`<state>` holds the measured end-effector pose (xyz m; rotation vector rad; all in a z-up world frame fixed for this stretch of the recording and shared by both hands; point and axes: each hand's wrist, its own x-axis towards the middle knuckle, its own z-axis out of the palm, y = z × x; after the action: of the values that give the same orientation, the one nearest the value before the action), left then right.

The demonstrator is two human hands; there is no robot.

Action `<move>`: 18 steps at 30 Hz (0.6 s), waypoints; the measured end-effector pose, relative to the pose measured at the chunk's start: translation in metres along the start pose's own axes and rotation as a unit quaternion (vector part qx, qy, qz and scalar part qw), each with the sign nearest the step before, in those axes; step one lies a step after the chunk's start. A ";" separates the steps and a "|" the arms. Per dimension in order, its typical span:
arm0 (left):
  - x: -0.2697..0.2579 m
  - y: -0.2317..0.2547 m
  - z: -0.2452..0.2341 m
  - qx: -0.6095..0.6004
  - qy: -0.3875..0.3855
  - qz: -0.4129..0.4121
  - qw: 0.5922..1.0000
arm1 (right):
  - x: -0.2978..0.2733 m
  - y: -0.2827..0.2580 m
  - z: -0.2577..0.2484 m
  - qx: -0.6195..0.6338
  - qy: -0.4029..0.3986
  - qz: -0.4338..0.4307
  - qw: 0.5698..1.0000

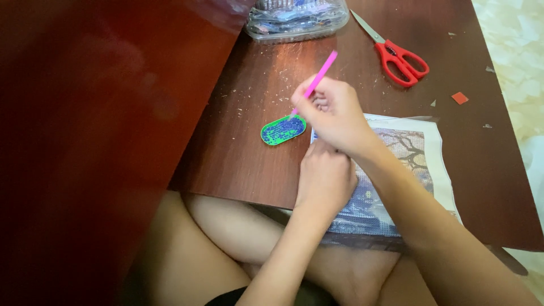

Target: The person is performing diamond painting, which involves cutting open bead packets, pouring them into a tray, and using a stylus to place individual beads onto a sticky canvas pattern.

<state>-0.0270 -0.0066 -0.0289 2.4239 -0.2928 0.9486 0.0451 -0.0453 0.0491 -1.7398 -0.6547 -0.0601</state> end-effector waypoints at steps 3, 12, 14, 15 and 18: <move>-0.003 -0.003 0.003 -0.018 -0.008 -0.005 1.000 | -0.004 0.005 -0.004 -0.039 -0.039 0.009 0.998; 0.001 0.000 -0.005 -0.040 -0.026 -0.006 0.999 | -0.005 0.009 -0.007 -0.088 -0.083 -0.006 0.993; 0.003 0.001 -0.008 -0.045 -0.021 -0.010 0.999 | -0.003 0.008 -0.006 -0.088 -0.090 -0.008 0.992; 0.004 0.002 -0.009 -0.049 -0.017 -0.013 0.999 | -0.003 0.008 -0.006 -0.088 -0.096 -0.010 0.991; 0.007 0.006 -0.020 -0.060 -0.025 -0.024 0.998 | -0.003 0.007 -0.006 -0.100 -0.103 -0.004 0.990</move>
<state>-0.0352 -0.0006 -0.0094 2.3368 -0.2989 0.8259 0.0475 -0.0532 0.0432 -1.9535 -0.8289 0.0503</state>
